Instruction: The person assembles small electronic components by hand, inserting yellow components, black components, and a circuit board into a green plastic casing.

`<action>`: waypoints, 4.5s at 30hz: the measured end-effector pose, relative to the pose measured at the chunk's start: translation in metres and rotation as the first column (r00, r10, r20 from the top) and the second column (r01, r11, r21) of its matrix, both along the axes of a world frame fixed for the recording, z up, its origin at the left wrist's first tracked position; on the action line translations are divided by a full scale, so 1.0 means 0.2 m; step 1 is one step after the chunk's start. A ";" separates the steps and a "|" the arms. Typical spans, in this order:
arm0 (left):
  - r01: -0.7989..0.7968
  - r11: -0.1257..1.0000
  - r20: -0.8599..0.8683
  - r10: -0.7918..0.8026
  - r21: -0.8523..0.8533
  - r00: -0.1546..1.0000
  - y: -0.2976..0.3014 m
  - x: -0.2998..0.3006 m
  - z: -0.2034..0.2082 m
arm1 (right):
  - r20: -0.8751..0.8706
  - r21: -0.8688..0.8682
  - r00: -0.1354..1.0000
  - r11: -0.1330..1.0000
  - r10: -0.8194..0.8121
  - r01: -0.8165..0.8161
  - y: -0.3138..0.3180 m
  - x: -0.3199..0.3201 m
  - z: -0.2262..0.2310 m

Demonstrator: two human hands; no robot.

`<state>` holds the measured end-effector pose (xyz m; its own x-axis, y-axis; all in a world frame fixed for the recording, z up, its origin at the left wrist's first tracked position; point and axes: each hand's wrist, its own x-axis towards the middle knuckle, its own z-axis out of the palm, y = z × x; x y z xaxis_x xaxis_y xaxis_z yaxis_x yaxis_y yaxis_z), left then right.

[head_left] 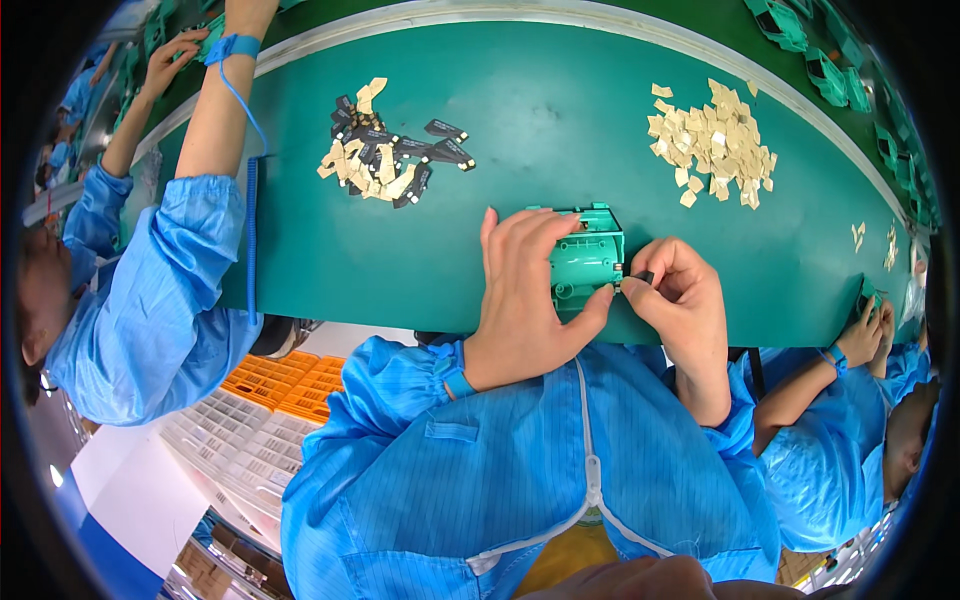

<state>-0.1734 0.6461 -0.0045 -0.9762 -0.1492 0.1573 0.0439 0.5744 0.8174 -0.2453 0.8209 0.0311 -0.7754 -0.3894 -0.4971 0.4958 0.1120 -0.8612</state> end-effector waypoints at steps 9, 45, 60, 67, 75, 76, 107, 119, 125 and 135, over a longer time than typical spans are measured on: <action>-0.013 1.000 0.008 0.013 -0.004 1.000 0.01 0.00 0.00 | 0.015 0.003 1.000 1.000 -0.003 0.002 0.00 0.00 0.00; -0.015 0.999 0.009 0.016 -0.037 1.000 0.00 0.00 -0.02 | -0.050 -0.012 0.999 1.000 0.006 -0.006 0.01 0.01 -0.02; -0.034 0.998 0.007 0.034 -0.059 0.999 0.01 0.00 -0.01 | -0.051 0.015 0.998 0.999 0.034 -0.033 0.02 0.01 -0.04; 0.020 0.997 0.044 -0.017 -0.077 0.999 -0.01 -0.01 0.03 | -0.042 0.011 0.999 0.999 0.033 -0.033 0.03 0.00 -0.03; 0.299 0.831 0.149 -0.260 -0.469 0.954 0.00 -0.07 0.26 | -0.093 -0.004 0.995 0.999 0.046 -0.047 0.04 0.00 -0.06; 0.260 0.864 0.120 -0.231 -0.430 0.966 0.00 -0.08 0.23 | -0.096 -0.012 0.995 0.999 0.039 -0.040 0.04 0.00 -0.06; 0.387 0.919 -0.043 -0.385 0.078 0.922 -0.11 -0.05 0.17 | -0.283 0.005 0.953 0.994 0.108 -0.111 0.06 0.04 0.15; 0.345 0.867 -0.037 -0.356 0.359 0.934 -0.08 -0.02 0.12 | -0.423 0.106 0.902 0.993 0.089 -0.048 0.04 0.08 0.17; 0.287 0.792 -0.034 -0.320 0.538 0.947 -0.05 0.00 0.10 | -0.473 0.177 0.873 0.983 0.123 -0.043 0.03 0.08 0.17; 0.202 0.642 -0.013 -0.287 0.739 0.958 -0.04 0.01 0.09 | -0.496 0.187 0.859 0.982 0.124 -0.034 0.01 0.09 0.17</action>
